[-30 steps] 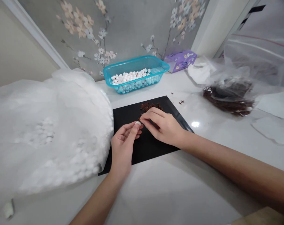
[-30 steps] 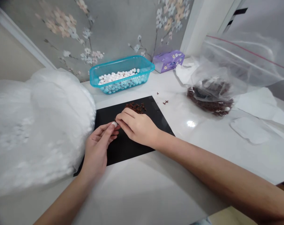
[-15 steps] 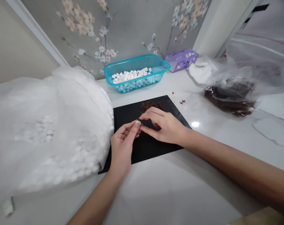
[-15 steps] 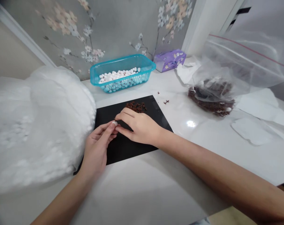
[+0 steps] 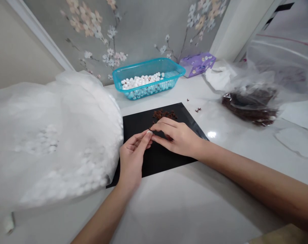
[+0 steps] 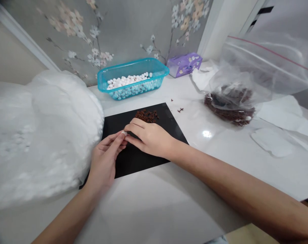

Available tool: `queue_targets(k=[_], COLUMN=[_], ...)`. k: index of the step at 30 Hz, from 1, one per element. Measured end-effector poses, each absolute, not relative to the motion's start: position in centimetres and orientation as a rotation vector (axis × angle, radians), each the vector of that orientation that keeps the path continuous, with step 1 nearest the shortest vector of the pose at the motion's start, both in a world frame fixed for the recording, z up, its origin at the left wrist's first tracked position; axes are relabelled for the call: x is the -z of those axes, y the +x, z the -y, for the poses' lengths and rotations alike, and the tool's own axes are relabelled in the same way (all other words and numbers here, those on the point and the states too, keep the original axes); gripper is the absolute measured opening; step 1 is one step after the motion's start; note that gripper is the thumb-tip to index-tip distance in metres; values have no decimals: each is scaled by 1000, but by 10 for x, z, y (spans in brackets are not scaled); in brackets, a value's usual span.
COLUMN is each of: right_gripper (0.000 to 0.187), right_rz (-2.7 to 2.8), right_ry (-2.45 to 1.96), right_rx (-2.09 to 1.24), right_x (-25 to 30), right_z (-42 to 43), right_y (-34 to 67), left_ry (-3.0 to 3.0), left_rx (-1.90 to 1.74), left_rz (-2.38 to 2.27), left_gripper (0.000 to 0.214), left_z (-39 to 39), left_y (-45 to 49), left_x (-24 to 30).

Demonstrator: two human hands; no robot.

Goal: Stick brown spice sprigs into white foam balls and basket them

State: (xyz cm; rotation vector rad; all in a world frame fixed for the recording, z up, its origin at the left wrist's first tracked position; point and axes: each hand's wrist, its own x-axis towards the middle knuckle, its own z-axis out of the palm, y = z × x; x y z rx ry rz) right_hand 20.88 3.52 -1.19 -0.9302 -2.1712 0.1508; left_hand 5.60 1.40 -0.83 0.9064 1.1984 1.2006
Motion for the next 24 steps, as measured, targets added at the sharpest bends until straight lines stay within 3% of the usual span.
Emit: queue_targets(k=[14, 24], right_gripper=[17, 19], right_rz=[2207, 2161], right_ry=[-972, -921], right_rx=[-120, 174], right_x=[16, -18], right_z=[-33, -28], right_y=[206, 198], left_ry=[929, 998], left_rx=[-1203, -1218], left_rz=[-1186, -1081], left_gripper=[20, 25], left_z=[-13, -11], left_y=[55, 56], left_x=[11, 9])
